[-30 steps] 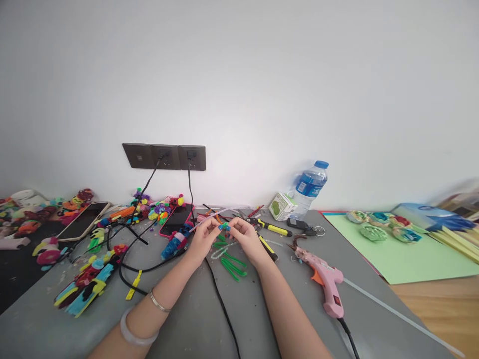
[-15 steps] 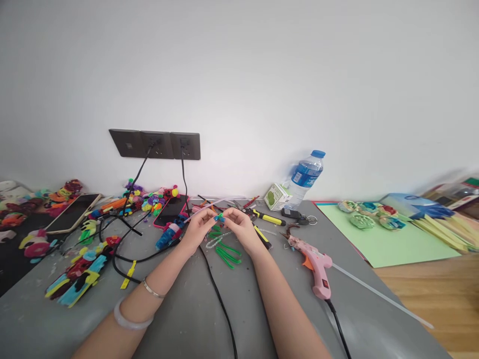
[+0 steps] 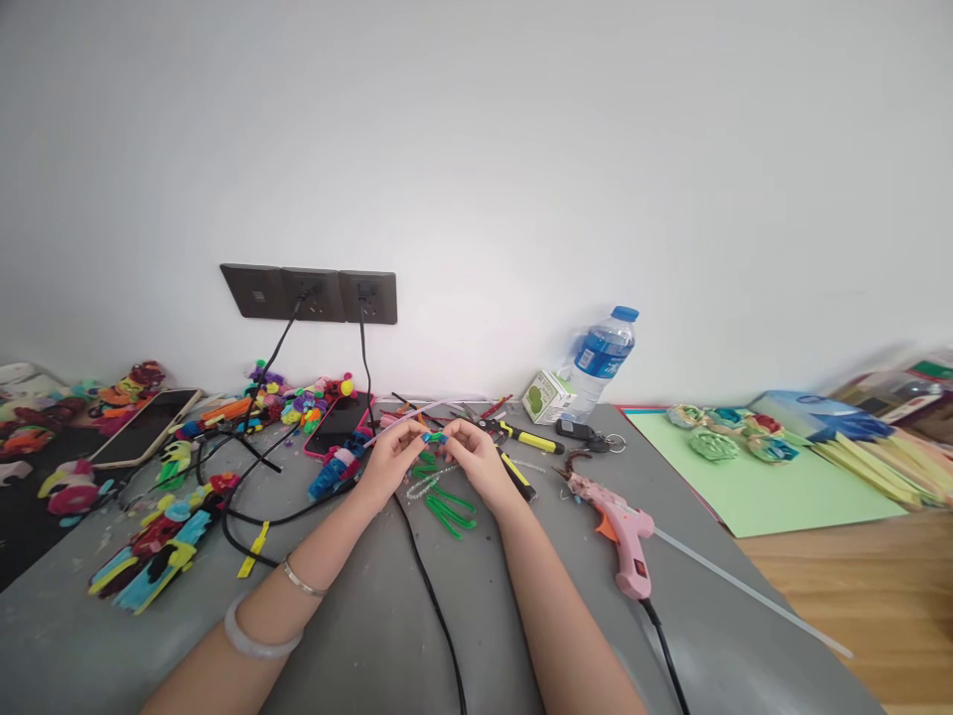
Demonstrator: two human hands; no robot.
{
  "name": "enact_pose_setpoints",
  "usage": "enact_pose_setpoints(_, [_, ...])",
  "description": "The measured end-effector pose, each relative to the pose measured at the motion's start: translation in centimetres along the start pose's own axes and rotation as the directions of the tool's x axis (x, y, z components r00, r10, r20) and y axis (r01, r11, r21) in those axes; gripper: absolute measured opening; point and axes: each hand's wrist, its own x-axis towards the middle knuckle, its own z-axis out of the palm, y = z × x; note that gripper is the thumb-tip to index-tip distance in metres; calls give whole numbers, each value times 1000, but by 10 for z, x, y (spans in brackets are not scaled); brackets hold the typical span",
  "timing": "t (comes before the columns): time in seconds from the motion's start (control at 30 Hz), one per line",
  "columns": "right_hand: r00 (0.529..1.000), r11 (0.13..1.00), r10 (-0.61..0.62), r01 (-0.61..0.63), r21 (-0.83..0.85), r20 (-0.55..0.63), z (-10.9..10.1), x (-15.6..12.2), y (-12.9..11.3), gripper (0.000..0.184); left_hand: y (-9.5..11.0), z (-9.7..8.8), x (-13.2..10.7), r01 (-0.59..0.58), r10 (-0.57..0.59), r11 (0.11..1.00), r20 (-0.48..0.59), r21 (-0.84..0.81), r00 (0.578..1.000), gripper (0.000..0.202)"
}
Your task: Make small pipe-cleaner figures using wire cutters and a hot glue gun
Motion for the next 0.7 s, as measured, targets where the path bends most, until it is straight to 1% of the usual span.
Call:
enact_pose_setpoints(0.1, [1000, 1000, -13, 13, -24, 8, 0, 0, 0, 26, -1, -1, 0, -11, 11, 1000, 5, 30, 1000, 17])
enact_pose_setpoints(0.27, [999, 998, -47, 46, -45, -9, -1, 0, 0, 24, -3, -1, -2, -19, 16, 987, 18, 157, 1000, 12])
enact_pose_setpoints(0.33, [999, 997, -54, 53, -58, -5, -1, 0, 0, 23, -4, -1, -2, -13, 9, 984, 21, 175, 1000, 11])
enact_pose_setpoints(0.4, [998, 996, -55, 55, -66, -2, -1, 1, 0, 23, -3, -1, -2, -18, 13, 986, 27, 165, 1000, 11])
enact_pose_setpoints(0.5, [998, 996, -56, 56, -73, 1, -1, 1, 1, 23, -2, -2, -1, -29, 29, 993, 8, 114, 1000, 12])
enact_pose_setpoints(0.6, [998, 996, -58, 58, -72, 6, 0, 2, 2, 23, -1, -1, 0, -9, 10, 998, -4, 66, 1000, 15])
enact_pose_setpoints(0.7, [998, 997, -56, 56, -53, 4, 0, 2, 1, 24, -1, -1, 1, 9, -9, 998, -9, 56, 1000, 17])
